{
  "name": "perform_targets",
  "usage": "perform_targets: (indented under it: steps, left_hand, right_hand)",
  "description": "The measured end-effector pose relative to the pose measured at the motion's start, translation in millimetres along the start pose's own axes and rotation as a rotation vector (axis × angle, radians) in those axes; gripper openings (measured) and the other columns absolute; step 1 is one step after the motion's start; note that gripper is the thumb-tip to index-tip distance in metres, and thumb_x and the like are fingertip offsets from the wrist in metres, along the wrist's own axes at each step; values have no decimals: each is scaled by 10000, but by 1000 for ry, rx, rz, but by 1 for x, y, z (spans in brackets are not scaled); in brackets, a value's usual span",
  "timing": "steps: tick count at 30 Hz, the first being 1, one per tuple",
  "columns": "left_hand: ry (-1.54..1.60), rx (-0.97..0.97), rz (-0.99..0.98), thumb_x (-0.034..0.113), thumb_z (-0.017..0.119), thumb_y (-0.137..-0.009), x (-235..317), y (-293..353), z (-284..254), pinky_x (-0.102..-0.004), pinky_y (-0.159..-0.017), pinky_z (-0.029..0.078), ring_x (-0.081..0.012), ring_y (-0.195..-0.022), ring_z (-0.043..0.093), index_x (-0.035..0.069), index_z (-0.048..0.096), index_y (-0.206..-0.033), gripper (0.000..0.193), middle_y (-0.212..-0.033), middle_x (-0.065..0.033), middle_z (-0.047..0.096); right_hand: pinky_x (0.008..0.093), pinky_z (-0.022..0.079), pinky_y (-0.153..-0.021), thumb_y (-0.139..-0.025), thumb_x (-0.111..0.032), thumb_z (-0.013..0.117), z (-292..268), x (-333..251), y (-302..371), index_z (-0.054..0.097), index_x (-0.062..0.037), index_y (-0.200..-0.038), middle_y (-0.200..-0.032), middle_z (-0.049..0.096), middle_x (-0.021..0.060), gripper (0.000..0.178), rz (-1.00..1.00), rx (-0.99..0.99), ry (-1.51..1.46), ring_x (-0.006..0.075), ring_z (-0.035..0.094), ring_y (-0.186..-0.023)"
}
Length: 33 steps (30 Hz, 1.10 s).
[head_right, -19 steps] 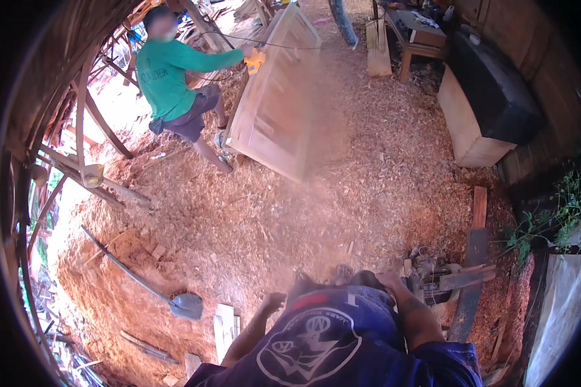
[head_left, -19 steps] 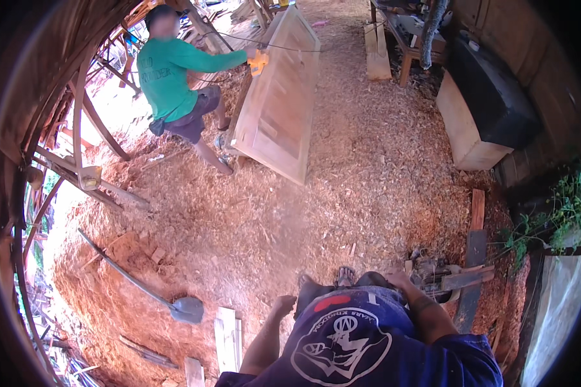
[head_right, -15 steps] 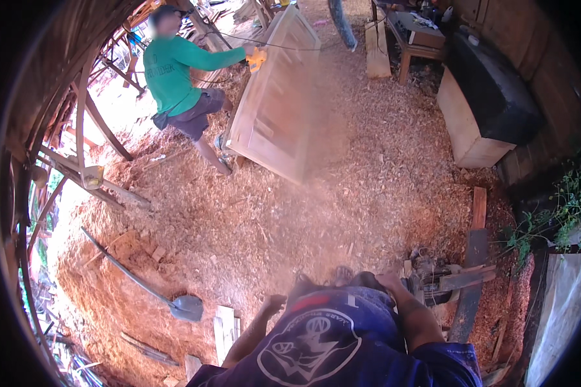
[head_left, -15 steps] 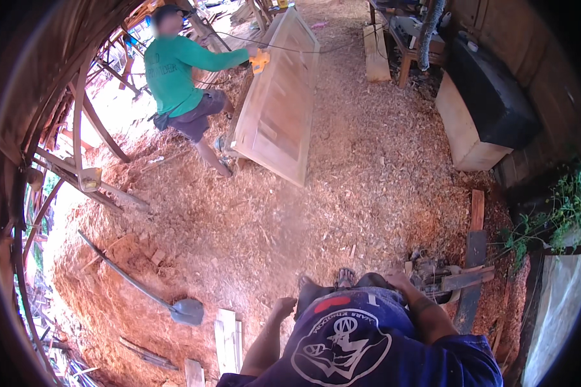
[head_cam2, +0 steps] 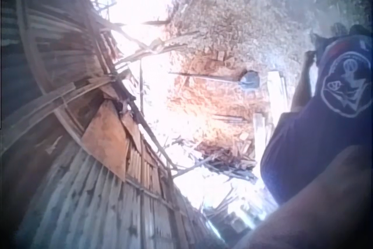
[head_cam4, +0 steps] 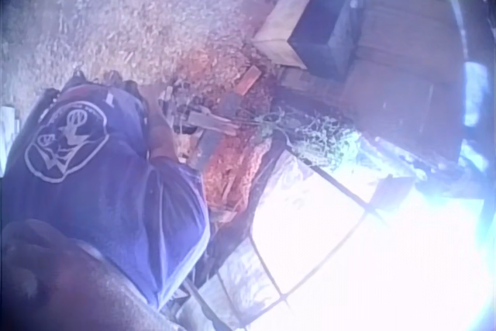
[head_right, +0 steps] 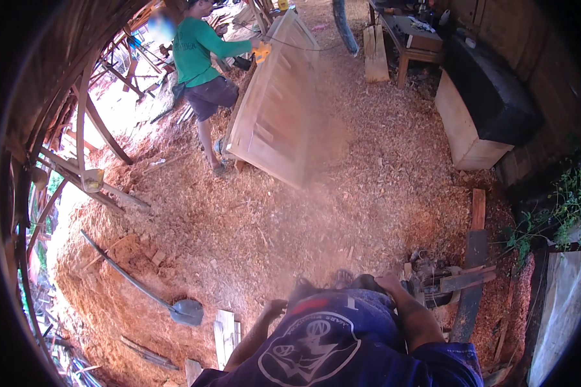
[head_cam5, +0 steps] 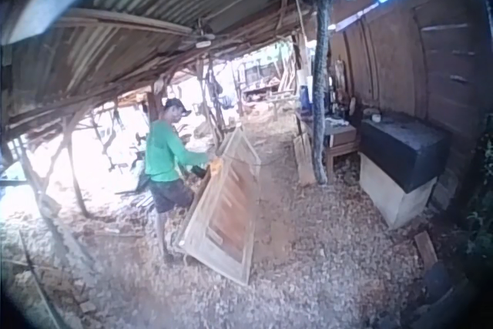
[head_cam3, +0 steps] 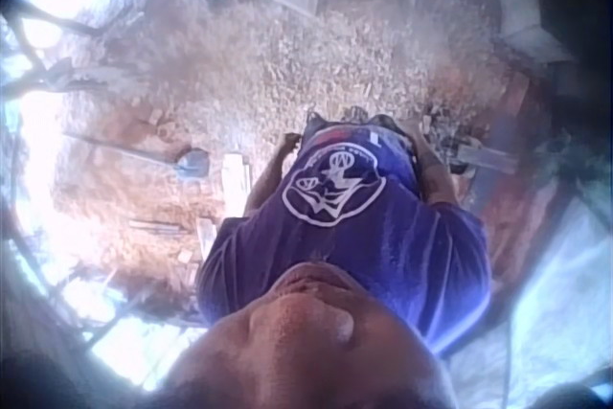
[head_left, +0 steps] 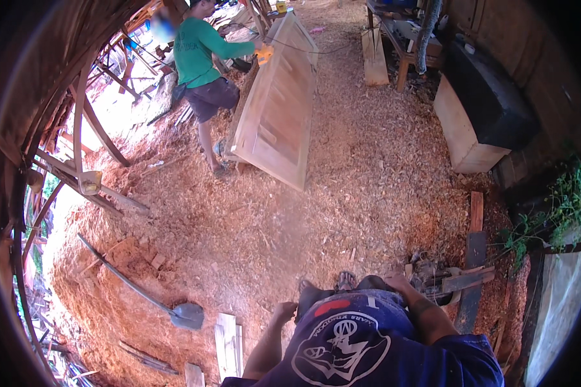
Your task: The person receives an electric planer from another worker, unplugs the power cord from an extension cord socket, and walks away while carrying the planer.
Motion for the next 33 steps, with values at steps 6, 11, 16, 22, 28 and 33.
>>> perform_targets:
  steps: [6, 11, 16, 22, 28, 33]
  left_hand:
    - [-274, -29, 360, 89, 528, -795, -9, -7, -2, -268, -503, 474, -144, -589, 585, 72, 615, -917, 150, -782, -60, 593]
    - [-10, -57, 26, 167, 528, -826, 0, -6, 4, -268, -489, 470, -136, -574, 590, 42, 620, -866, 160, -740, -60, 600]
    - [42, -15, 15, 240, 520, -841, -4, -1, -4, -271, -477, 461, -128, -567, 590, 36, 623, -840, 228, -692, -59, 597]
    - [-66, -6, 94, 284, 524, -840, 1, -1, -8, -271, -477, 453, -130, -560, 576, 39, 625, -846, 265, -690, -55, 602]
    - [12, 32, -36, 337, 538, -826, -8, -2, -11, -285, -499, 452, -146, -576, 573, 32, 622, -836, 316, -682, -51, 602]
    - [31, 8, -40, 354, 532, -828, -12, -1, -10, -288, -511, 454, -147, -592, 575, 27, 621, -855, 340, -694, -55, 606]
  right_hand:
    - [364, 449, -806, -731, -298, 531, -13, -51, 20, 643, -70, -927, -959, 624, 164, 321, -188, -15, 43, 314, 589, -924]
    - [373, 452, -794, -717, -310, 538, -25, -42, 30, 632, -57, -913, -949, 623, 172, 333, -84, -15, -3, 316, 592, -916]
    - [375, 459, -790, -713, -320, 538, -23, -57, 30, 644, -70, -907, -953, 625, 169, 335, -150, -35, 53, 314, 596, -910]
    - [370, 468, -781, -698, -328, 546, -9, -34, 16, 666, -91, -897, -938, 634, 163, 332, -76, -25, 89, 305, 603, -902]
    - [372, 481, -755, -695, -333, 551, -10, -32, 14, 678, -99, -872, -878, 646, 162, 320, -93, -25, 42, 301, 622, -840]
    - [384, 481, -764, -697, -341, 535, -19, -50, 23, 677, -107, -880, -898, 646, 154, 329, -158, -25, 101, 303, 621, -854]
Point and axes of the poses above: each hand's wrist, its own y-axis away from the middle knuckle, its own z-axis out of the palm, x = y × z, the point moved 10 cm from there along -y, towards the middle knuckle
